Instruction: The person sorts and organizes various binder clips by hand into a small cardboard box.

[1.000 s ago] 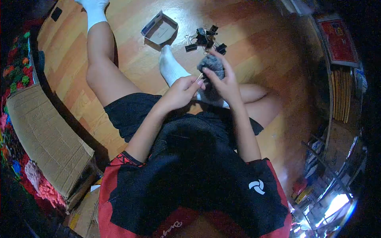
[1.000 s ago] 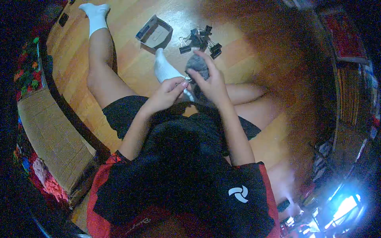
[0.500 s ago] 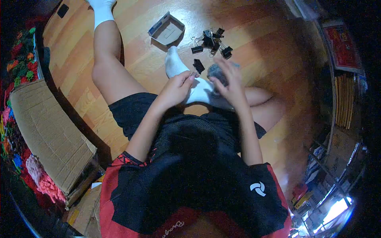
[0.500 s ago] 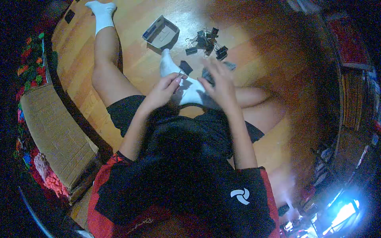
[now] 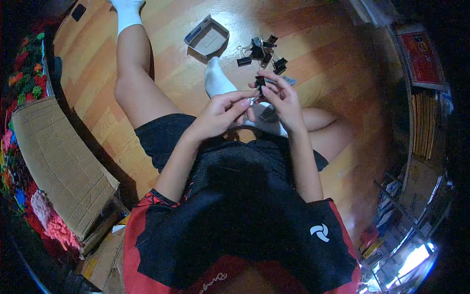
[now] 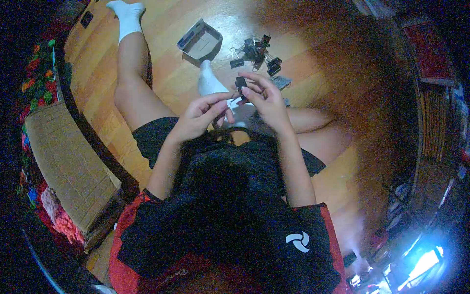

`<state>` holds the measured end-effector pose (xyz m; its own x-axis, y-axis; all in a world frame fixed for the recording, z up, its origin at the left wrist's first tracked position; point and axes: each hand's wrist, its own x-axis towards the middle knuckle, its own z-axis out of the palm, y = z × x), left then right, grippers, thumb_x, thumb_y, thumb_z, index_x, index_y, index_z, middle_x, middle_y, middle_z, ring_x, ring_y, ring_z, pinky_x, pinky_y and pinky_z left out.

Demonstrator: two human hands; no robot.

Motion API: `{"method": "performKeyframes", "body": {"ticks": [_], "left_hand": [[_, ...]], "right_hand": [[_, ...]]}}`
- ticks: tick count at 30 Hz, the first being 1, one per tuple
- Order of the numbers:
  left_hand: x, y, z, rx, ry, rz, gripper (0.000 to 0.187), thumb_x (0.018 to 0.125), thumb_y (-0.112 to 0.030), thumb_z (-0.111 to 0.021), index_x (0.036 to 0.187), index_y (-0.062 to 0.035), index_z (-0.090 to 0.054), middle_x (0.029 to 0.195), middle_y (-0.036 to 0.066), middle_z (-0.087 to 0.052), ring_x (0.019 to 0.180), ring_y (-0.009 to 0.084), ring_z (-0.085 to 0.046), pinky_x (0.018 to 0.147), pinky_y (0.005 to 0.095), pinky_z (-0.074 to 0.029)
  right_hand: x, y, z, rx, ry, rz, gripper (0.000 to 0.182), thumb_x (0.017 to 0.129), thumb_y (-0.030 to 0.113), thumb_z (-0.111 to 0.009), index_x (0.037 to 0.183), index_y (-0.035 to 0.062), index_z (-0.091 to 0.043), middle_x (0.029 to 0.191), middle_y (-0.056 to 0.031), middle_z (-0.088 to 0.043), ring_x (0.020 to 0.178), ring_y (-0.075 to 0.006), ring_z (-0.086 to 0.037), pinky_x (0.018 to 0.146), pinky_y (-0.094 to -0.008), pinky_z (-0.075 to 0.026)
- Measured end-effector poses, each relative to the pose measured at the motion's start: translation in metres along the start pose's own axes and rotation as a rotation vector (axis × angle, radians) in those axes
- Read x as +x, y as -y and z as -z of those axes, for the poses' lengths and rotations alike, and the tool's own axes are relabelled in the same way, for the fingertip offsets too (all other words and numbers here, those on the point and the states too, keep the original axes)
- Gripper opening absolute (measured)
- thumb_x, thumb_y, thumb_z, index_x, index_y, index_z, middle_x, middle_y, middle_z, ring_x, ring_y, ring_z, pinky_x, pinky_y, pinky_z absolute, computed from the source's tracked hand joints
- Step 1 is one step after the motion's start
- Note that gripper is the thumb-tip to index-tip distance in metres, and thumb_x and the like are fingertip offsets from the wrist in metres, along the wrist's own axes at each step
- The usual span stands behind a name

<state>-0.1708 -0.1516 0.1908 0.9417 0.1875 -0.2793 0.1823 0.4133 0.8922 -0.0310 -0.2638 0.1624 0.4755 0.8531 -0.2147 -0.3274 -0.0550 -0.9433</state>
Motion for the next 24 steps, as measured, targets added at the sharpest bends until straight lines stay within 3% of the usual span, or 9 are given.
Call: {"method": "performKeyframes", "body": {"ticks": [4, 6, 8, 9, 11, 13, 18, 24], "left_hand": [[-0.001, -0.009, -0.006, -0.011, -0.042, 0.016, 0.03, 0.084, -0.014, -0.049, 0.111, -0.0022, -0.049, 0.073, 0.0, -0.055, 0.06, 0.0046, -0.046, 0.054, 0.0171, -0.038], [0.001, -0.002, -0.007, -0.094, -0.063, -0.08, 0.032, 0.08, -0.011, -0.054, 0.11, -0.0016, -0.05, 0.075, 0.0, -0.056, 0.066, 0.0054, -0.05, 0.059, 0.0179, -0.04], [0.001, 0.001, -0.007, -0.147, -0.088, -0.07, 0.031, 0.079, -0.01, -0.055, 0.109, -0.0013, -0.051, 0.077, 0.001, -0.056, 0.068, 0.0058, -0.05, 0.061, 0.0184, -0.041], [0.001, 0.003, -0.007, -0.196, -0.112, -0.06, 0.031, 0.078, -0.009, -0.056, 0.107, -0.0011, -0.051, 0.08, 0.001, -0.056, 0.071, 0.0062, -0.05, 0.063, 0.0189, -0.041], [0.001, 0.007, -0.01, -0.305, -0.139, -0.101, 0.03, 0.077, -0.009, -0.057, 0.106, -0.0011, -0.052, 0.083, 0.002, -0.056, 0.074, 0.0073, -0.051, 0.066, 0.0196, -0.041], [0.002, 0.009, -0.011, -0.412, -0.162, -0.143, 0.029, 0.077, -0.008, -0.058, 0.105, -0.0011, -0.053, 0.086, 0.003, -0.056, 0.077, 0.0084, -0.052, 0.07, 0.0203, -0.042], [-0.002, 0.004, -0.009, -0.162, -0.197, -0.288, 0.028, 0.073, -0.007, -0.061, 0.099, 0.0019, -0.055, 0.091, 0.007, -0.056, 0.088, 0.0133, -0.052, 0.078, 0.0243, -0.04], [-0.006, 0.0, -0.007, 0.007, -0.238, -0.37, 0.024, 0.07, -0.007, -0.063, 0.092, 0.0017, -0.059, 0.093, 0.009, -0.057, 0.087, 0.0159, -0.053, 0.079, 0.0261, -0.04]], "right_hand": [[-0.003, 0.008, -0.003, -0.011, 0.006, -0.013, 0.033, 0.081, 0.009, -0.05, 0.113, 0.0017, -0.044, 0.101, -0.0119, -0.055, 0.089, -0.0164, -0.054, 0.074, -0.0261, -0.043], [-0.007, 0.018, -0.009, -0.05, -0.023, 0.016, 0.033, 0.082, 0.008, -0.049, 0.114, 0.0019, -0.044, 0.102, -0.0112, -0.055, 0.091, -0.0168, -0.053, 0.076, -0.0263, -0.043], [-0.012, 0.028, -0.015, -0.486, -0.184, 0.275, 0.034, 0.077, 0.006, -0.054, 0.111, 0.0012, -0.048, 0.102, -0.0114, -0.055, 0.096, -0.018, -0.052, 0.079, -0.028, -0.041], [-0.014, 0.037, -0.017, -0.488, -0.183, 0.275, 0.034, 0.077, 0.006, -0.054, 0.111, 0.0012, -0.048, 0.102, -0.0114, -0.055, 0.096, -0.018, -0.052, 0.079, -0.028, -0.041], [-0.02, 0.053, -0.021, -0.894, -0.104, 0.658, 0.036, 0.068, 0.009, -0.062, 0.102, 0.0034, -0.054, 0.1, -0.0135, -0.056, 0.09, -0.023, -0.055, 0.076, -0.0314, -0.043], [-0.026, 0.056, -0.023, -0.95, -0.051, 0.663, 0.036, 0.066, 0.008, -0.063, 0.1, 0.0032, -0.055, 0.1, -0.0137, -0.056, 0.089, -0.0247, -0.055, 0.076, -0.0319, -0.043], [-0.027, 0.059, -0.028, -0.979, 0.03, 0.743, 0.035, 0.064, 0.01, -0.065, 0.096, 0.0008, -0.056, 0.094, -0.0132, -0.059, 0.083, -0.0256, -0.058, 0.072, -0.033, -0.044], [-0.027, 0.057, -0.028, -1.028, 0.073, 0.788, 0.032, 0.064, 0.009, -0.065, 0.094, 0.0004, -0.058, 0.092, -0.0129, -0.06, 0.083, -0.0238, -0.058, 0.074, -0.0343, -0.045]]}}
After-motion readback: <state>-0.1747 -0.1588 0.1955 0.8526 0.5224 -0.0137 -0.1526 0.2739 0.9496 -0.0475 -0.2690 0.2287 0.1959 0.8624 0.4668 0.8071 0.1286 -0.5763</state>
